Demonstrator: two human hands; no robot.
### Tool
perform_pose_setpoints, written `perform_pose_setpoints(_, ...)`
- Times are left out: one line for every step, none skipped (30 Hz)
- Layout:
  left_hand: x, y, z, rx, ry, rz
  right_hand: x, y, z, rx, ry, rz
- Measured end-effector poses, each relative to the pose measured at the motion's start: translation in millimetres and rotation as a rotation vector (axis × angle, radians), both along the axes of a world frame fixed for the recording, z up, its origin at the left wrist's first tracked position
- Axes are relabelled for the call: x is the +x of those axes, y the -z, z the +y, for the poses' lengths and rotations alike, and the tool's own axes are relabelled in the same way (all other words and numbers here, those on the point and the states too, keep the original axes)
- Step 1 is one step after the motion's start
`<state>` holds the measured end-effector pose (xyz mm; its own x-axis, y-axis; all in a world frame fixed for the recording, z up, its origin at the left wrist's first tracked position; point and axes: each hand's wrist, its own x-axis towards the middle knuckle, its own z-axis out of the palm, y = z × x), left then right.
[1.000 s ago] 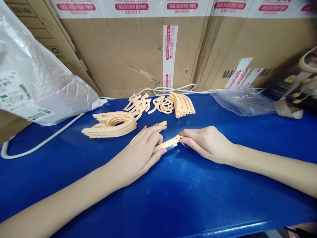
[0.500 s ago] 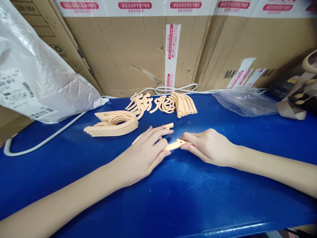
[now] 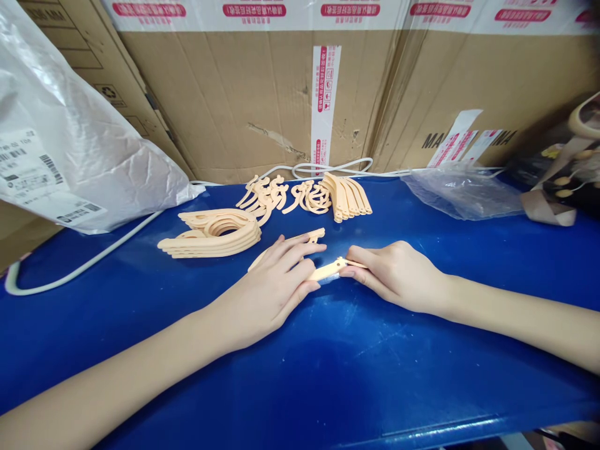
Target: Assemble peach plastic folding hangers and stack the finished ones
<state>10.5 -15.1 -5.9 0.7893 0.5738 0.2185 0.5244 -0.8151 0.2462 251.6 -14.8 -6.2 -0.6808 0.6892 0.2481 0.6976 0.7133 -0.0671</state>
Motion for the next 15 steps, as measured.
perform_pose_setpoints(0.0,0.1,0.2,-0.003,0.005,0.008,0.1,0.6,-0.4,0.051,-0.009,-0.016)
perform_pose_setpoints(-0.1,0.0,0.4,-0.006,0.009,0.012,0.1,1.1,-1.0,0.103,-0.017,-0.034)
perform_pose_setpoints(-0.1,0.0,0.6,-0.009,0.013,0.015,0.0,1.4,-1.6,0.152,-0.024,-0.052)
perform_pose_setpoints(-0.1,-0.1,0.6,-0.012,0.017,0.016,-0.2,1.6,-2.4,0.197,-0.03,-0.07)
perform_pose_setpoints(-0.1,-0.2,0.7,-0.014,0.02,0.016,-0.4,1.6,-3.1,0.238,-0.033,-0.085)
perform_pose_setpoints(-0.1,-0.2,0.7,-0.016,0.022,0.017,-0.7,1.4,-3.7,0.274,-0.036,-0.097)
perform_pose_setpoints(-0.1,-0.1,0.7,-0.015,0.023,0.017,-1.0,1.1,-4.3,0.308,-0.037,-0.109)
perform_pose_setpoints(-0.2,-0.1,0.7,-0.013,0.025,0.018,-1.4,0.8,-4.7,0.341,-0.037,-0.12)
perform_pose_setpoints(-0.4,0.0,0.6,-0.008,0.026,0.017,-1.7,0.4,-5.0,0.375,-0.037,-0.129)
perform_pose_setpoints(-0.6,0.1,0.6,-0.005,0.025,0.015,-2.0,-0.1,-5.2,0.408,-0.037,-0.137)
perform_pose_setpoints(-0.9,0.1,0.6,-0.003,0.026,0.014,-2.2,-0.5,-5.4,0.439,-0.039,-0.143)
perform_pose_setpoints(-1.2,0.0,0.5,-0.002,0.027,0.014,-2.4,-0.9,-5.6,0.466,-0.042,-0.147)
perform_pose_setpoints(-1.5,-0.1,0.5,-0.003,0.03,0.015,-2.5,-1.4,-5.7,0.487,-0.046,-0.15)
perform_pose_setpoints(-1.7,-0.3,0.4,-0.004,0.033,0.016,-2.6,-1.8,-5.9,0.503,-0.049,-0.151)
perform_pose_setpoints(-1.9,-0.5,0.3,-0.005,0.036,0.016,-2.7,-2.1,-6.1,0.515,-0.053,-0.152)
